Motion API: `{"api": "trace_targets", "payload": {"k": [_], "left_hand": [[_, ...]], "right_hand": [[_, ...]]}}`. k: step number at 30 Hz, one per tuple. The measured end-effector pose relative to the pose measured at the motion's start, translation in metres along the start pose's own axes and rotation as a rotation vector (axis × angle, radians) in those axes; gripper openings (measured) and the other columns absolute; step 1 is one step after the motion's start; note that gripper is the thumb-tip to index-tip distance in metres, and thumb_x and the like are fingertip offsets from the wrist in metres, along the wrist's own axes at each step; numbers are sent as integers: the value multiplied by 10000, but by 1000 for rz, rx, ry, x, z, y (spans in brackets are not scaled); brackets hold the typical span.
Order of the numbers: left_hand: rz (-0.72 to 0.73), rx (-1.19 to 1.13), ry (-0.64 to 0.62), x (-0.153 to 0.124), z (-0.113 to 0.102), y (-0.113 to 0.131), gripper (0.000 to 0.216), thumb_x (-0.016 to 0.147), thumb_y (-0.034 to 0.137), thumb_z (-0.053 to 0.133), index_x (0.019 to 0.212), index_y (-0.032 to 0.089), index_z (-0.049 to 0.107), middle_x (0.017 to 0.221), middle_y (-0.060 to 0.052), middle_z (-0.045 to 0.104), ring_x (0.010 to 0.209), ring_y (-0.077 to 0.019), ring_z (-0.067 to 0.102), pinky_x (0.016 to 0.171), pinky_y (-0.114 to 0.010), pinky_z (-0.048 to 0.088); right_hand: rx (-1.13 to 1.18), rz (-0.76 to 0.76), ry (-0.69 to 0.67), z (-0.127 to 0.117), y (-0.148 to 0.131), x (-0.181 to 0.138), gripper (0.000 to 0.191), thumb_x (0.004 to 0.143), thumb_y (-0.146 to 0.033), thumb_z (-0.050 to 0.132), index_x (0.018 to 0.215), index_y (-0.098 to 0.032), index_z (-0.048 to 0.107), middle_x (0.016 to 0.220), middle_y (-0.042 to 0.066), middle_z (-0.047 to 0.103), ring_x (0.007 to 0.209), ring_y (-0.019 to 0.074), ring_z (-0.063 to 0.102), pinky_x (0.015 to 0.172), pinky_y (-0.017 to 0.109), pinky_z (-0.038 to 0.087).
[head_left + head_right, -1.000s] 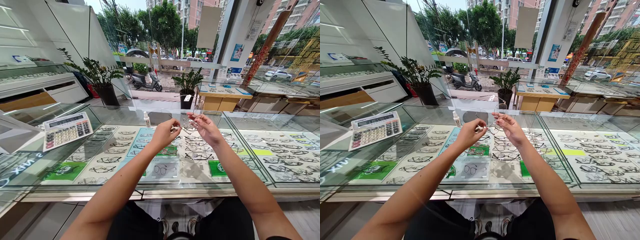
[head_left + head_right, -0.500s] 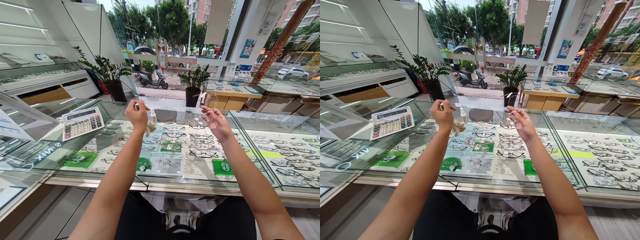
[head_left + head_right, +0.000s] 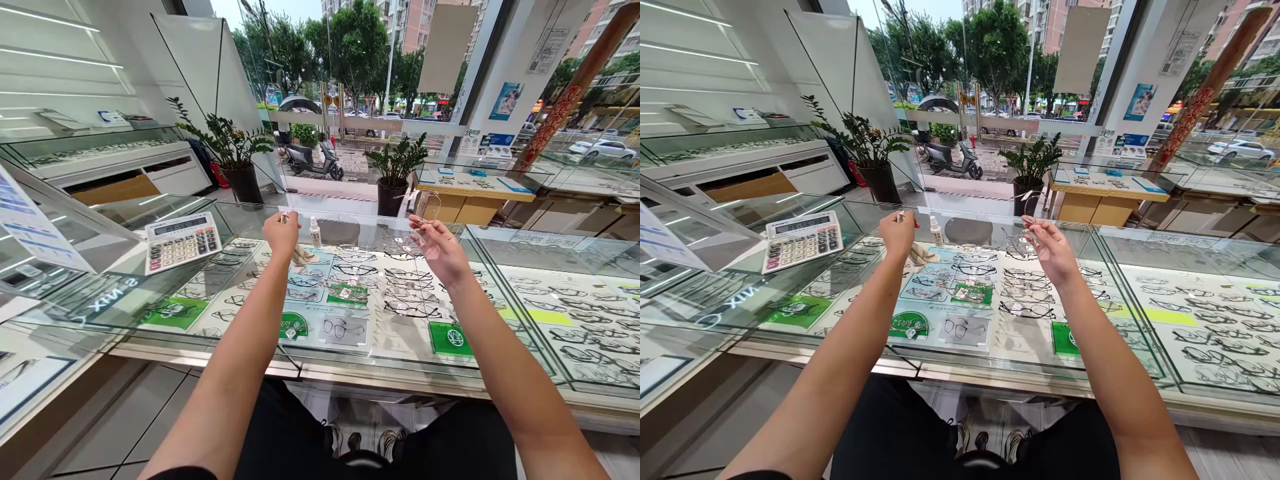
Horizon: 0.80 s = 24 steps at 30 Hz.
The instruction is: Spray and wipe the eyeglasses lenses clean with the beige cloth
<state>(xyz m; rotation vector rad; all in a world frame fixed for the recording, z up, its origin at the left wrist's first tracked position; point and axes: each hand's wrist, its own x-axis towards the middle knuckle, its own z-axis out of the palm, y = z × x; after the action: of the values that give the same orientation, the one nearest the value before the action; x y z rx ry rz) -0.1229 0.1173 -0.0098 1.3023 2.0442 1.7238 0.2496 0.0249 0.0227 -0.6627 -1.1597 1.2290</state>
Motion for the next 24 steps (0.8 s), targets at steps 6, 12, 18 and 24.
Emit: {"api": "trace_targets", "payload": {"k": [6, 12, 18, 24], "left_hand": [[-24, 28, -56, 2, 2, -7, 280, 838, 373, 598, 607, 214, 587, 578, 6, 487, 597, -164, 431, 603, -331, 305], [16, 96, -131, 2, 7, -9, 267, 890, 444, 616, 765, 208, 624, 740, -24, 578, 735, -198, 512, 681, -317, 361], [70, 154, -311, -1, 22, -19, 750, 794, 657, 793, 1363, 208, 604, 1465, -185, 542, 1291, -342, 585, 1017, -396, 464], [100, 176, -470, -9, 40, -37, 574, 816, 528, 806, 1254, 223, 596, 1334, -176, 641, 1234, -380, 610, 1020, -457, 476]], "right_hand": [[4, -5, -5, -1, 2, 1, 134, 852, -404, 870, 857, -328, 759, 1378, -12, 759, 1395, 254, 619, 1233, 457, 497], [-1, -11, -7, -2, 1, 1, 138, 850, -415, 873, 865, -333, 763, 1374, -15, 763, 1389, 250, 623, 1234, 460, 498], [-2, 4, 9, 0, 0, 0, 163, 825, -425, 894, 848, -332, 761, 1371, -19, 768, 1372, 251, 632, 1235, 460, 491], [-13, 9, 9, 1, 1, 0, 201, 817, -444, 901, 847, -322, 744, 1375, -7, 769, 1366, 253, 636, 1237, 475, 479]]}}
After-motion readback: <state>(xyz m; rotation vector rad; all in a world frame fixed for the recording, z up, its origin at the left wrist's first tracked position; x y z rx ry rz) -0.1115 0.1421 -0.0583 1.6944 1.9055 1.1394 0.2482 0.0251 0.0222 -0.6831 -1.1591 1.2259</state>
